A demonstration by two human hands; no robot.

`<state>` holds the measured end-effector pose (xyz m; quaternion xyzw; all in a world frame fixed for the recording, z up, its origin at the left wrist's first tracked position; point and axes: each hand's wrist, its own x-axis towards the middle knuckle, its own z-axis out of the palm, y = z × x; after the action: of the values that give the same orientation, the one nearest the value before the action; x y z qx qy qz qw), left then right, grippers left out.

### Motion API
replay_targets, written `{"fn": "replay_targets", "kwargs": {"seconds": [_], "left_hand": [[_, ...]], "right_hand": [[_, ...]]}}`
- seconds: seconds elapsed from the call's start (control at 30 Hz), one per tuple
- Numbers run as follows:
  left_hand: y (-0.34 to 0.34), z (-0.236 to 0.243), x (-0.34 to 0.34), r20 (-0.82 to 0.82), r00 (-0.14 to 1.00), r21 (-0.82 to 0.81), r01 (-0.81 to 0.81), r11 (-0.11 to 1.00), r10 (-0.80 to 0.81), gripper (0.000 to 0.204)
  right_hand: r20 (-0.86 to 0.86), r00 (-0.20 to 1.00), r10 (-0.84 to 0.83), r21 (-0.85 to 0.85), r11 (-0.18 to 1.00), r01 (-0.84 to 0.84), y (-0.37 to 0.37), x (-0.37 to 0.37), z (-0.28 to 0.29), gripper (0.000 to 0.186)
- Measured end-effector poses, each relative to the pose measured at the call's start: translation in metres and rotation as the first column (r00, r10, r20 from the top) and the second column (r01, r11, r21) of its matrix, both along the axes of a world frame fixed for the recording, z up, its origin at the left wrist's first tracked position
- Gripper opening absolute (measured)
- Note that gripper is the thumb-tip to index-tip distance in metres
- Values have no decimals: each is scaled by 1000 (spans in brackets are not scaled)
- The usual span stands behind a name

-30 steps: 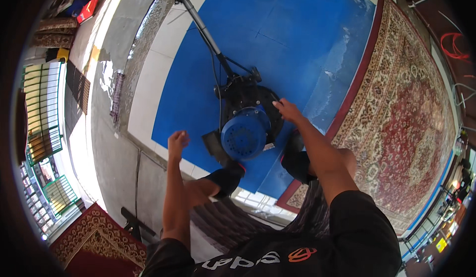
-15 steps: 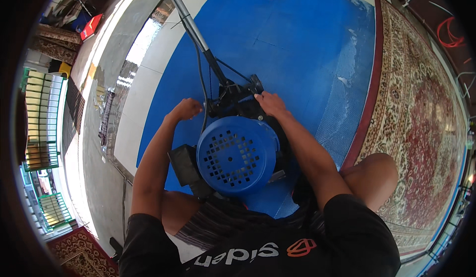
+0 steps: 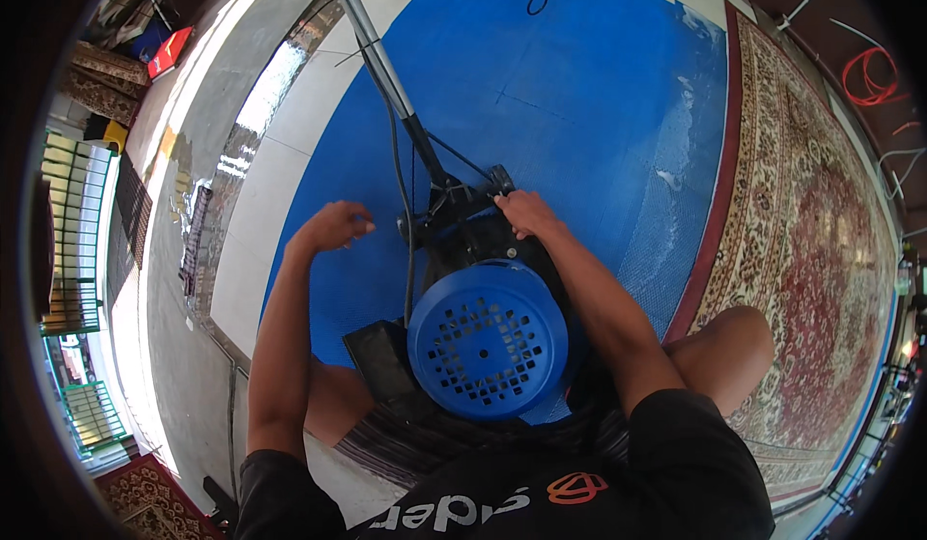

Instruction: Using pliers to adjust or repair a component on a blue floor scrubbing machine.

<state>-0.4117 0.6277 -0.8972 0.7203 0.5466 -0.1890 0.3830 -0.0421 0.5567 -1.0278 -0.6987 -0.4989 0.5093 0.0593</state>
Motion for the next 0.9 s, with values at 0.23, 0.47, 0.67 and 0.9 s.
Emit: {"fn": "replay_targets", "kwargs": {"seconds": [0.23,0.47,0.67,0.9], "left_hand": [[-4,29,-35,67,994,116,-90,989,82,38],[-1,58,-44,79,989,133,-138,981,128,42],[-5,70,-34,17,992,140,-124,982,123,44],[-6,74,-35,33,991,178,-133,975,130,45]], "right_hand": [[-40,996,-76,-90,993,72,-2,-5,0,62],[48,998,-40,-36,998,42,0,-20,8,56],[49,997,-63,-77,995,66,19,-21,5,49],[14,1000,17,-305,952,-12,94,-9,8,39]]}}
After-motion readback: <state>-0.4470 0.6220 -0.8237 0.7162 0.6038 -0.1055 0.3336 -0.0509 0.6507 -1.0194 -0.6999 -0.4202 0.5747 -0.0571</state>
